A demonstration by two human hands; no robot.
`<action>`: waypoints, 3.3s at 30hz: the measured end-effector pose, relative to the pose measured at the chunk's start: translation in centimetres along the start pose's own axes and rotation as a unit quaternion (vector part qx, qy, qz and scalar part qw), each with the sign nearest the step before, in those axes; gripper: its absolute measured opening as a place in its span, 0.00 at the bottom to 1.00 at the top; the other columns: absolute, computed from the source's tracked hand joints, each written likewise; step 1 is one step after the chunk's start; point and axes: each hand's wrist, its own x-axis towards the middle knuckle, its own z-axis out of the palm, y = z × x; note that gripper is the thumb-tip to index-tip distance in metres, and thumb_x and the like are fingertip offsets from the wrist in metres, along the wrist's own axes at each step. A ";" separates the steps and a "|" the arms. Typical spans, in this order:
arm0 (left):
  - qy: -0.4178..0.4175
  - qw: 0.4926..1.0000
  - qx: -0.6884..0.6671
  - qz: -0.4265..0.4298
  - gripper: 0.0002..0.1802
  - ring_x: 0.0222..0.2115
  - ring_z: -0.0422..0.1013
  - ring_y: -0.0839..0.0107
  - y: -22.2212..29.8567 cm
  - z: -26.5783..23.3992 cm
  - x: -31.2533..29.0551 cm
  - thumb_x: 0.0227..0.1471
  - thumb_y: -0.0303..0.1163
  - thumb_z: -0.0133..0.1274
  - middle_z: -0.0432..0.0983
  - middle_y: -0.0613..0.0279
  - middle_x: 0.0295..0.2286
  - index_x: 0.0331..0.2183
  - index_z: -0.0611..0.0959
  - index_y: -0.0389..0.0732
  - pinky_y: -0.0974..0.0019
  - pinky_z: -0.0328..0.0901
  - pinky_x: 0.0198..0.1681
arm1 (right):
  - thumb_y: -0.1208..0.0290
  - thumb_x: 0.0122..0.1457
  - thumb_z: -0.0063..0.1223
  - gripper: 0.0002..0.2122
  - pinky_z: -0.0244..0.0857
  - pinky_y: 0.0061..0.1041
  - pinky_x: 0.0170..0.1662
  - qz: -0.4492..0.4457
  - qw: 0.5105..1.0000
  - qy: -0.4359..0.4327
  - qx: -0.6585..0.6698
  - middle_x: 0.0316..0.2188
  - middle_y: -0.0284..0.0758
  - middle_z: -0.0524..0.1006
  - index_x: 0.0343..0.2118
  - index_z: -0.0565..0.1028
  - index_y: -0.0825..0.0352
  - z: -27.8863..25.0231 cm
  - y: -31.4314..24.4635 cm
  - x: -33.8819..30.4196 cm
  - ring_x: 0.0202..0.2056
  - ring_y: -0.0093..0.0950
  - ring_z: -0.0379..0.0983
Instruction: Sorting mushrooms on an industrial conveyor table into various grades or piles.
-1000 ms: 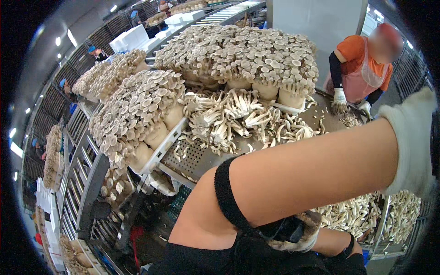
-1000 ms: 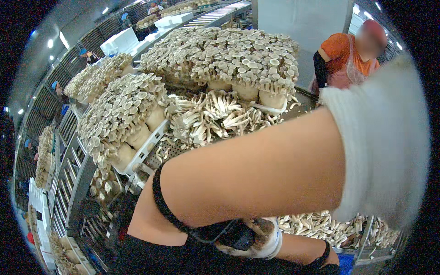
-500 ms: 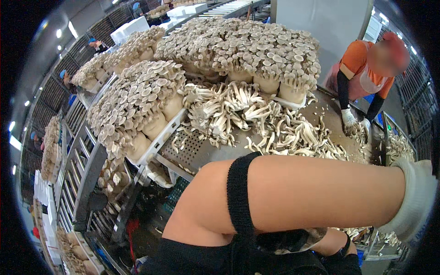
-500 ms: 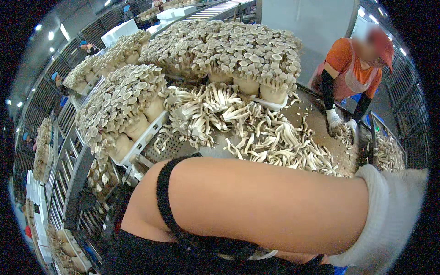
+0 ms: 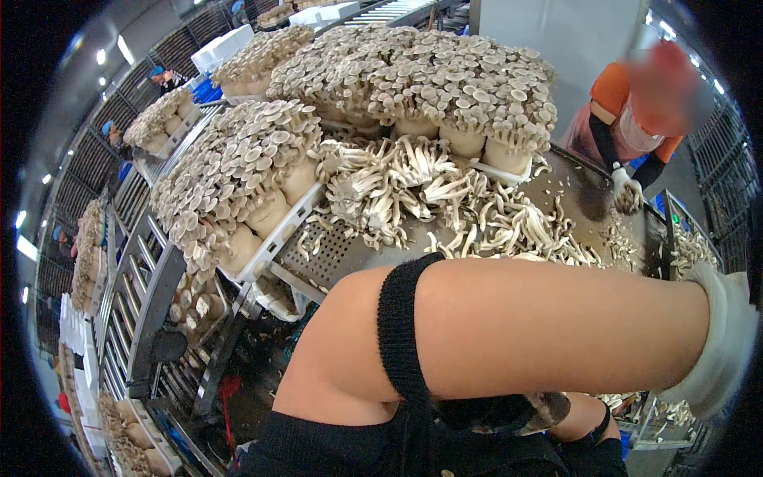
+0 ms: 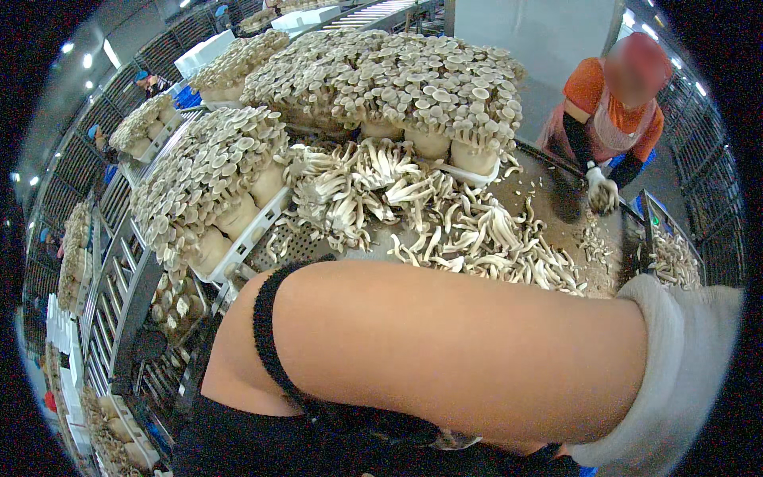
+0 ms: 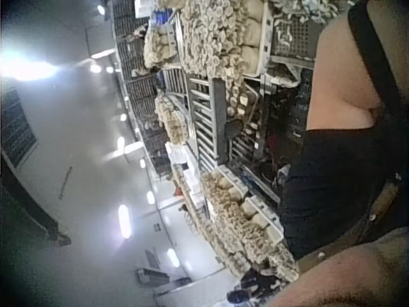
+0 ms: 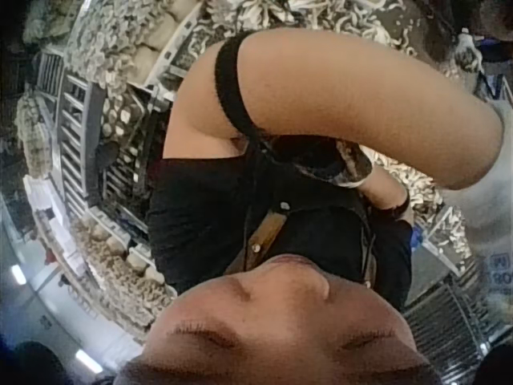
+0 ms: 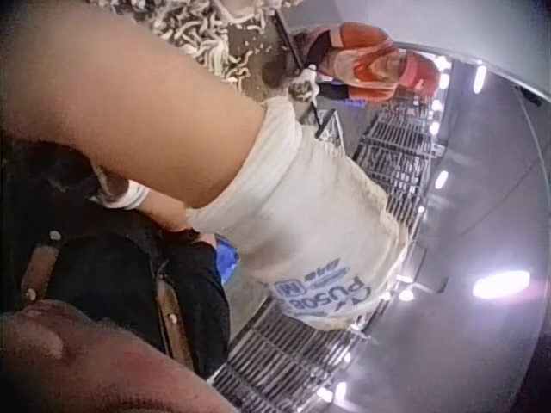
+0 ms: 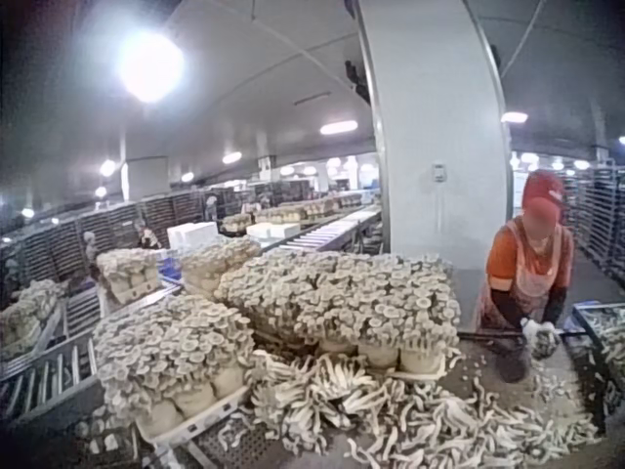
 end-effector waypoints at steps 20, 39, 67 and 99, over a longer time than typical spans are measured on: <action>0.054 0.987 0.092 0.120 0.14 0.25 0.70 0.67 0.3 7.2 4.1 0.40 0.31 0.52 0.74 0.65 0.27 0.34 0.76 0.40 0.62 0.67 0.31 | 0.59 0.49 0.57 0.22 0.64 0.33 0.40 -0.063 0.977 -0.059 -0.194 0.35 0.47 0.73 0.42 0.70 0.69 -3.3 -2.5 4.3 0.38 0.39 0.71; -0.247 0.879 -0.206 -0.351 0.48 0.50 0.59 0.50 10.0 16.3 -6.9 0.31 0.46 0.65 0.62 0.47 0.49 0.52 0.63 0.35 0.58 0.53 0.55 | 0.74 0.56 0.50 0.08 0.60 0.18 0.33 0.193 0.876 0.442 0.011 0.28 0.31 0.72 0.35 0.71 0.73 -24.9 17.7 5.3 0.29 0.17 0.62; -0.138 0.575 -0.505 -0.628 0.21 0.35 0.67 0.77 8.6 21.1 -9.6 0.41 0.27 0.58 0.72 0.63 0.33 0.40 0.71 0.33 0.72 0.63 0.42 | 0.63 0.46 0.49 0.18 0.66 0.34 0.39 0.470 0.776 -0.087 -0.411 0.34 0.50 0.75 0.36 0.74 0.72 -17.9 20.5 -4.2 0.36 0.41 0.73; -0.354 0.614 -0.379 -0.595 0.18 0.34 0.69 0.73 8.0 19.8 -5.8 0.44 0.31 0.56 0.74 0.60 0.34 0.40 0.77 0.37 0.69 0.63 0.40 | 0.63 0.50 0.52 0.21 0.64 0.30 0.42 0.221 0.970 0.092 -0.047 0.38 0.47 0.74 0.45 0.69 0.70 -15.1 27.1 -8.2 0.38 0.37 0.72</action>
